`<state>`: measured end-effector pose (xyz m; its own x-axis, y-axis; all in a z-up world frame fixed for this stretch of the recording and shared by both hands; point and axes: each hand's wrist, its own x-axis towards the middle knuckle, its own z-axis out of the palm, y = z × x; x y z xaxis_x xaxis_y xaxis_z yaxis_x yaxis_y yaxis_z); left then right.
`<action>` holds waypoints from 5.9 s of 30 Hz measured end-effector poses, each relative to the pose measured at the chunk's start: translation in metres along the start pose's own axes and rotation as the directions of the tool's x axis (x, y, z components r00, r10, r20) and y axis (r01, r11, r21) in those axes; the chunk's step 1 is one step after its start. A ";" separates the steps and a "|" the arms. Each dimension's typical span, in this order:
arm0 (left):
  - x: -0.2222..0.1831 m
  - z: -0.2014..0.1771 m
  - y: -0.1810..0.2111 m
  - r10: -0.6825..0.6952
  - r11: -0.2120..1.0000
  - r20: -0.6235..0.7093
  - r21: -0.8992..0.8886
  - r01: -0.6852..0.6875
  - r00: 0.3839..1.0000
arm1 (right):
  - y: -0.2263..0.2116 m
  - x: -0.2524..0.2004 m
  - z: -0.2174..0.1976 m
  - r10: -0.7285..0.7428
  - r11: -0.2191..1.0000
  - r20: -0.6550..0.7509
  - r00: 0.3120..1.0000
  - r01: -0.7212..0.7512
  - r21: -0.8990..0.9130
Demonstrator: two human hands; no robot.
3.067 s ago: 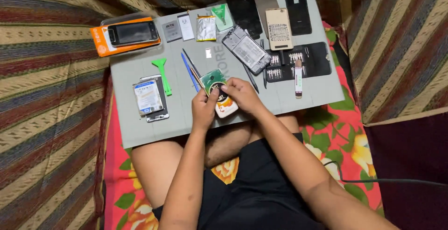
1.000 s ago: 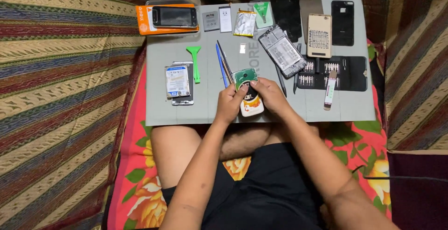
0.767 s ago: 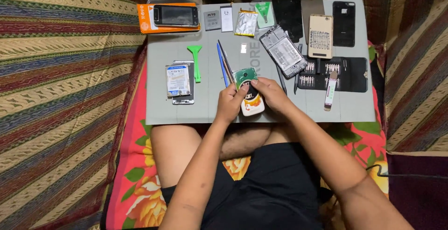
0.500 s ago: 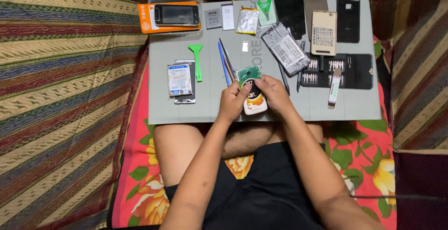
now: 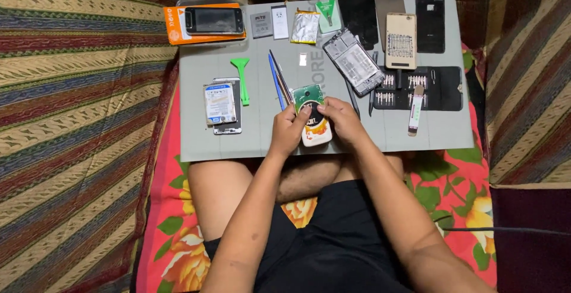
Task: Removing old adhesive residue from a smartphone component using tweezers on a repair bench.
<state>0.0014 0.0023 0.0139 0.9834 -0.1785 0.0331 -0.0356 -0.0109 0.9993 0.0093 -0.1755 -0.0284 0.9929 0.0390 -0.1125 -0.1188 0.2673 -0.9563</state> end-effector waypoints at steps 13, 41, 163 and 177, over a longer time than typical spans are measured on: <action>0.004 0.001 -0.011 -0.022 0.999 0.009 -0.025 0.022 1.000 | -0.022 -0.016 0.012 -0.027 0.999 0.027 0.999 0.028 -0.030; 0.016 -0.006 -0.034 -0.054 0.998 0.028 -0.015 0.055 0.998 | 0.007 -0.002 -0.007 0.112 0.989 0.093 0.989 -0.102 -0.108; 0.006 0.001 -0.009 -0.055 0.990 -0.053 -0.130 0.048 0.997 | 0.003 -0.002 0.000 -0.015 0.997 0.060 0.998 0.010 0.081; 0.022 -0.003 -0.062 -0.072 0.838 -0.097 -0.545 0.007 0.993 | -0.028 -0.019 0.029 -0.208 0.909 -0.225 0.952 0.103 -0.403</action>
<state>0.0261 0.0017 -0.0472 0.9960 -0.0809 -0.0369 0.0741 0.5259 0.8473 -0.0061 -0.1559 0.0082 0.9716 -0.2348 0.0309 -0.0027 -0.1414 -0.9899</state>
